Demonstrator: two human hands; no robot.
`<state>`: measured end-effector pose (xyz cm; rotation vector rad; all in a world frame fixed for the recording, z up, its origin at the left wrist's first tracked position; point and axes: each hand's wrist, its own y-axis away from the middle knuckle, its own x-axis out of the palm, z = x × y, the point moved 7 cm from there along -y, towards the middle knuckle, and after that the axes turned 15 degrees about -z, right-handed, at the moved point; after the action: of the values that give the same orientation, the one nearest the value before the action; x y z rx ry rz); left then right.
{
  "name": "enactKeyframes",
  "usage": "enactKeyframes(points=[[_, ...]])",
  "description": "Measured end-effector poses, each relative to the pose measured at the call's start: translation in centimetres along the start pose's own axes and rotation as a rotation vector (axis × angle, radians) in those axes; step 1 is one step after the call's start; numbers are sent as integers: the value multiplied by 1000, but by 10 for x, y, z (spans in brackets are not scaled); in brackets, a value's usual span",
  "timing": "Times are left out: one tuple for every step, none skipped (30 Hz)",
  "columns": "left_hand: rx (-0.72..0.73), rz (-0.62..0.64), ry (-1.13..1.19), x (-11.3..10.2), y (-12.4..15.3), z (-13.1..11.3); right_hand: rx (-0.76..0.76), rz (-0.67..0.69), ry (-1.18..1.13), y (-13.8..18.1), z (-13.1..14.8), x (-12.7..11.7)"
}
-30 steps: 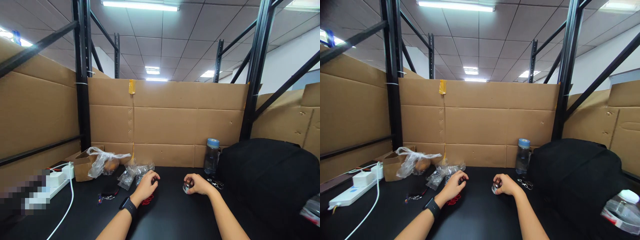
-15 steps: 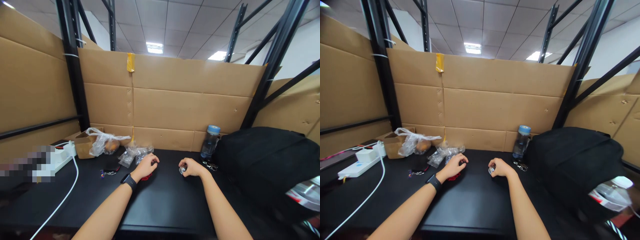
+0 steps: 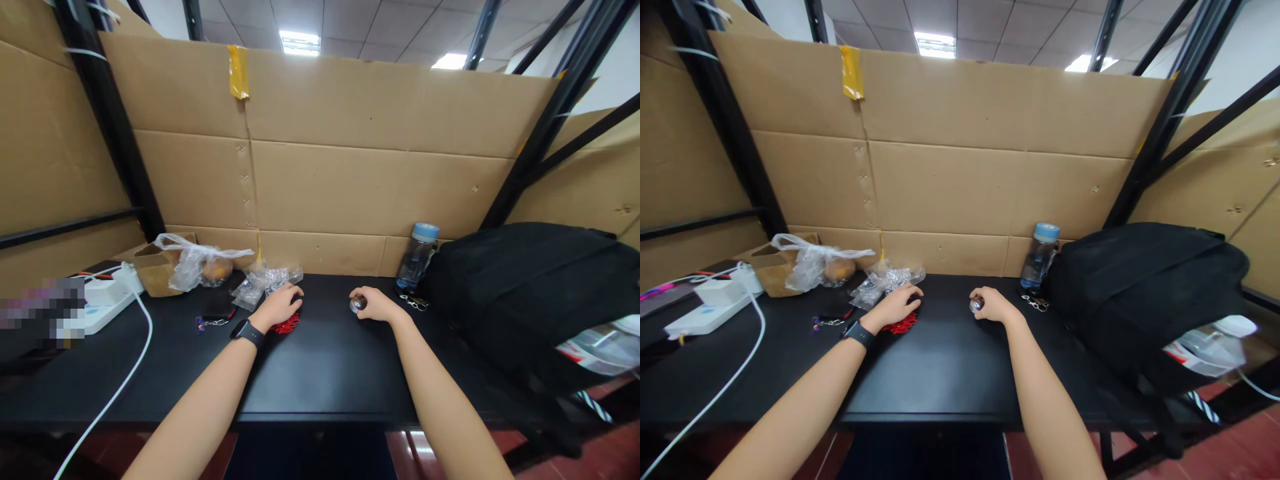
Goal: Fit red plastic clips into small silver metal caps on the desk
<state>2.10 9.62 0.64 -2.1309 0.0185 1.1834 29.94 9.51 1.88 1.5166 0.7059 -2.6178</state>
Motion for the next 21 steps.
enactKeyframes(points=[[-10,7,-20,0,0,4,3,-4,-14,0,0,1],[-20,12,-35,0,1,8,7,1,-31,0,-1,1],[-29,14,-45,0,1,10,11,11,-47,0,-1,2],[-37,13,-53,0,2,12,14,22,-59,1,-2,2],[-45,11,-62,0,2,14,17,33,-62,2,-4,2],[-52,8,-71,0,2,14,23,45,-54,3,-5,1],[-58,4,-79,-1,1,13,34,60,-35,5,-8,0],[-58,0,-79,-2,1,11,53,78,-4,6,-11,0],[-49,-3,-68,-4,1,8,85,102,36,8,-15,-1],[-31,-2,-44,-5,0,3,126,134,79,10,-19,-1],[-5,6,-10,-6,0,-2,173,169,119,12,-23,-2],[26,23,31,-6,1,-9,217,203,151,14,-27,-2],[60,48,69,-6,2,-16,250,232,174,16,-30,-1],[92,77,98,-4,4,-22,268,252,187,17,-31,-1],[117,110,112,-2,6,-27,272,263,191,18,-32,-1],[135,141,114,0,8,-31,268,265,190,18,-32,0],[142,164,105,3,10,-34,261,261,186,17,-32,0],[142,181,91,5,12,-35,255,253,181,16,-33,1],[136,195,75,8,13,-35,251,243,177,16,-33,1],[128,206,62,10,13,-35,247,234,174,15,-33,1],[120,215,53,11,14,-34,243,226,170,15,-34,1]])
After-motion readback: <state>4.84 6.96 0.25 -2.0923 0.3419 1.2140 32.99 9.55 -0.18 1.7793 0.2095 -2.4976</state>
